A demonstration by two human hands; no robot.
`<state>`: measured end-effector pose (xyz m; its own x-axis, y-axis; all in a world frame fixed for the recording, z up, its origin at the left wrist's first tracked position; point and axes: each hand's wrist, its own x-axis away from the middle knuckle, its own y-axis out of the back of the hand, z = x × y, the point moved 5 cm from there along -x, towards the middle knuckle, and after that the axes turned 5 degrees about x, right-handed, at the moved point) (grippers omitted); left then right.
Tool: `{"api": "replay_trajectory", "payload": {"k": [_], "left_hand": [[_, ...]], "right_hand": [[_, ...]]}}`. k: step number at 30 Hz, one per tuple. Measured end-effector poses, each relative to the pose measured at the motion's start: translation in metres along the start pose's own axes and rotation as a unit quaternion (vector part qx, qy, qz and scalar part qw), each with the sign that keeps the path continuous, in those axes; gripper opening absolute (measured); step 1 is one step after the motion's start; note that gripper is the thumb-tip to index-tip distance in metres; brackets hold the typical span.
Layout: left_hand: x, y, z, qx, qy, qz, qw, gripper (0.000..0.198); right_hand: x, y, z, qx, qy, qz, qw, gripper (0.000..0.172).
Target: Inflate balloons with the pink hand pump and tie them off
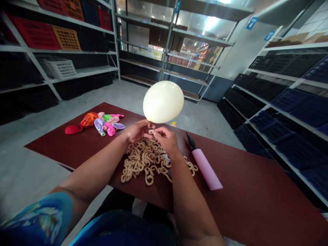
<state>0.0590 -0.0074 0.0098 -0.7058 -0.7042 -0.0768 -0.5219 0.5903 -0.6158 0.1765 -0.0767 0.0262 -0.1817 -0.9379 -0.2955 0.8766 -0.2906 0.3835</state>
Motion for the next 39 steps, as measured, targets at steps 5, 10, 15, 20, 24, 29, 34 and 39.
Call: {"api": "replay_trajectory", "payload": {"k": [5,10,15,20,24,29,34,39], "left_hand": [[-0.006,0.013,-0.002,-0.066,-0.061,-0.074,0.993,0.021],[-0.008,0.023,-0.008,-0.039,-0.115,-0.115,0.986,0.021],[-0.008,0.027,-0.01,-0.04,-0.131,-0.12,0.983,0.025],[-0.008,0.032,-0.015,-0.125,-0.153,-0.158,0.968,0.027],[-0.007,0.035,-0.02,-0.145,-0.155,-0.189,0.959,0.027],[-0.005,0.033,-0.025,-0.164,-0.182,-0.189,0.951,0.027],[-0.002,0.027,-0.022,-0.16,-0.15,-0.165,0.962,0.029],[-0.001,0.021,-0.021,-0.218,-0.147,-0.127,0.956,0.035]], "right_hand": [[0.003,0.012,0.006,-0.036,0.028,-0.058,0.997,0.015],[0.002,0.01,0.006,-0.022,0.039,-0.019,0.999,0.016],[-0.002,0.006,-0.016,0.202,0.01,-0.021,0.979,0.021],[-0.005,-0.001,-0.037,0.358,0.017,0.043,0.933,0.011],[-0.007,0.009,-0.032,0.204,0.017,-0.007,0.979,0.019],[-0.006,0.014,-0.025,-0.012,-0.01,-0.022,1.0,0.026],[-0.004,0.017,-0.016,-0.043,0.007,-0.007,0.999,0.028],[-0.008,0.028,-0.033,0.267,-0.01,-0.019,0.963,0.035]]}}
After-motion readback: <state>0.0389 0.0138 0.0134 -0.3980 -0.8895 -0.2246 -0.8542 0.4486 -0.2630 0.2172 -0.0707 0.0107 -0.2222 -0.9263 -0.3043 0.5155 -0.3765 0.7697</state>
